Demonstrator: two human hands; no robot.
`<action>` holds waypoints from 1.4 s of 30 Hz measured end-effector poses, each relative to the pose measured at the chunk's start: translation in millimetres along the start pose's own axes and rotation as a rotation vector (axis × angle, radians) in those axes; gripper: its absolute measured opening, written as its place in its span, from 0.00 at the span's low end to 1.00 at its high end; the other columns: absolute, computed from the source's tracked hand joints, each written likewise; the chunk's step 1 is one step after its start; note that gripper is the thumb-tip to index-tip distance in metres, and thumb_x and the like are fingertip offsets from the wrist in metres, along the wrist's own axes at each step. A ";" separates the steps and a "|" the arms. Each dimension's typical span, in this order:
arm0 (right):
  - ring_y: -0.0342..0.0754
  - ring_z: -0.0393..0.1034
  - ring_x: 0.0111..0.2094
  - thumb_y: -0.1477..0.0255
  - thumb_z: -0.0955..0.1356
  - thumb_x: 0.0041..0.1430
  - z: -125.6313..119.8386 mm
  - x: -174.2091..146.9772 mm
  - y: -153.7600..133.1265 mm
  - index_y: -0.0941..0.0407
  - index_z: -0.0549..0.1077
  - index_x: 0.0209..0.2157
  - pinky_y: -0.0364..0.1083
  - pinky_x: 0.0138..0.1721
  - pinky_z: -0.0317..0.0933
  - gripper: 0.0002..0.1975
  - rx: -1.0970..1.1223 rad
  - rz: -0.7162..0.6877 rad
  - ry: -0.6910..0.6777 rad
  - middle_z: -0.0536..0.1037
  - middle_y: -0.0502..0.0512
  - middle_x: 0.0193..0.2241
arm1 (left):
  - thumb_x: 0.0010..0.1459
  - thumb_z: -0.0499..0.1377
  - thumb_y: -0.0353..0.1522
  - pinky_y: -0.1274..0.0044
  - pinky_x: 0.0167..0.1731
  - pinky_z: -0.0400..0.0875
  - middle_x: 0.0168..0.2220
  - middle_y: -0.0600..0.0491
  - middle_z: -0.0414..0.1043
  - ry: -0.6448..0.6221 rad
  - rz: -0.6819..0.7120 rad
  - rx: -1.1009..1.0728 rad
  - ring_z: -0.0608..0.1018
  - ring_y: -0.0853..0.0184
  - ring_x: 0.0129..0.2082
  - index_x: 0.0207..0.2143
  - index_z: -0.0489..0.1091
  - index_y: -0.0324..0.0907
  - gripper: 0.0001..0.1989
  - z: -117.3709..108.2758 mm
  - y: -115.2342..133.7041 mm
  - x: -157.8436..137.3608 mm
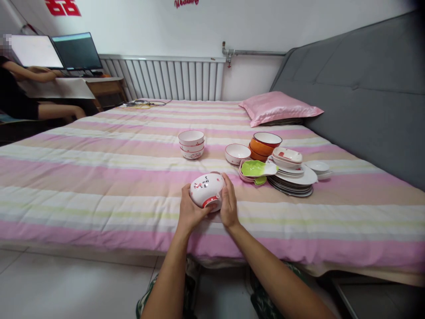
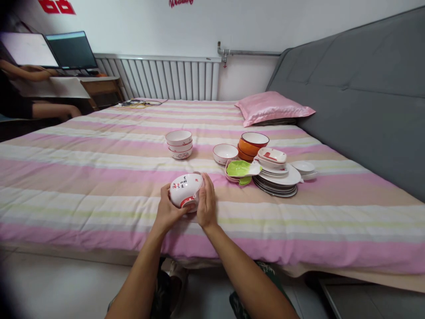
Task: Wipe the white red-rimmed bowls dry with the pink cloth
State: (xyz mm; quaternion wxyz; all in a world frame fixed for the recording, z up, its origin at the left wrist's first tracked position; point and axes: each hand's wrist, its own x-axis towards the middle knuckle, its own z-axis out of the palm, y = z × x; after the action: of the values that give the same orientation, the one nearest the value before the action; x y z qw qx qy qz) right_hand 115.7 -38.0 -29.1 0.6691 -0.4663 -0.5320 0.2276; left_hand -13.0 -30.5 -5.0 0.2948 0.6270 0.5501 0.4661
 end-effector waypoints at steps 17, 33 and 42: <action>0.48 0.54 0.62 0.57 0.56 0.64 5.6 4.0 12.3 0.54 0.62 0.60 0.53 0.64 0.44 0.27 0.282 0.234 0.066 0.62 0.56 0.61 | 0.30 0.71 0.38 0.67 0.43 0.68 0.43 0.50 0.64 0.029 -0.029 -0.050 0.72 0.58 0.44 0.48 0.55 0.43 0.42 -1.9 2.8 0.6; 0.48 0.68 0.51 0.59 0.60 0.59 6.2 12.9 19.3 0.56 0.71 0.51 0.49 0.54 0.61 0.24 0.543 0.506 0.153 0.77 0.53 0.48 | 0.30 0.70 0.39 0.68 0.41 0.69 0.42 0.50 0.64 0.014 0.007 -0.038 0.73 0.60 0.42 0.48 0.54 0.43 0.43 -0.8 1.8 -0.8; 0.46 0.74 0.31 0.59 0.62 0.55 -3.5 18.0 21.9 0.54 0.74 0.37 0.43 0.30 0.69 0.17 0.683 0.667 0.111 0.79 0.47 0.27 | 0.32 0.70 0.38 0.69 0.44 0.68 0.45 0.49 0.62 0.075 0.258 0.125 0.71 0.59 0.44 0.51 0.54 0.43 0.44 5.8 -2.6 -4.2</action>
State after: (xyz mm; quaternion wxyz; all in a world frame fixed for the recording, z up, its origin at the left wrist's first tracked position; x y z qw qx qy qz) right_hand 129.1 -14.8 -39.1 0.7020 -0.3764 -0.2114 0.5664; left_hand -8.6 -33.2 -10.7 0.1722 0.6918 0.5036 0.4880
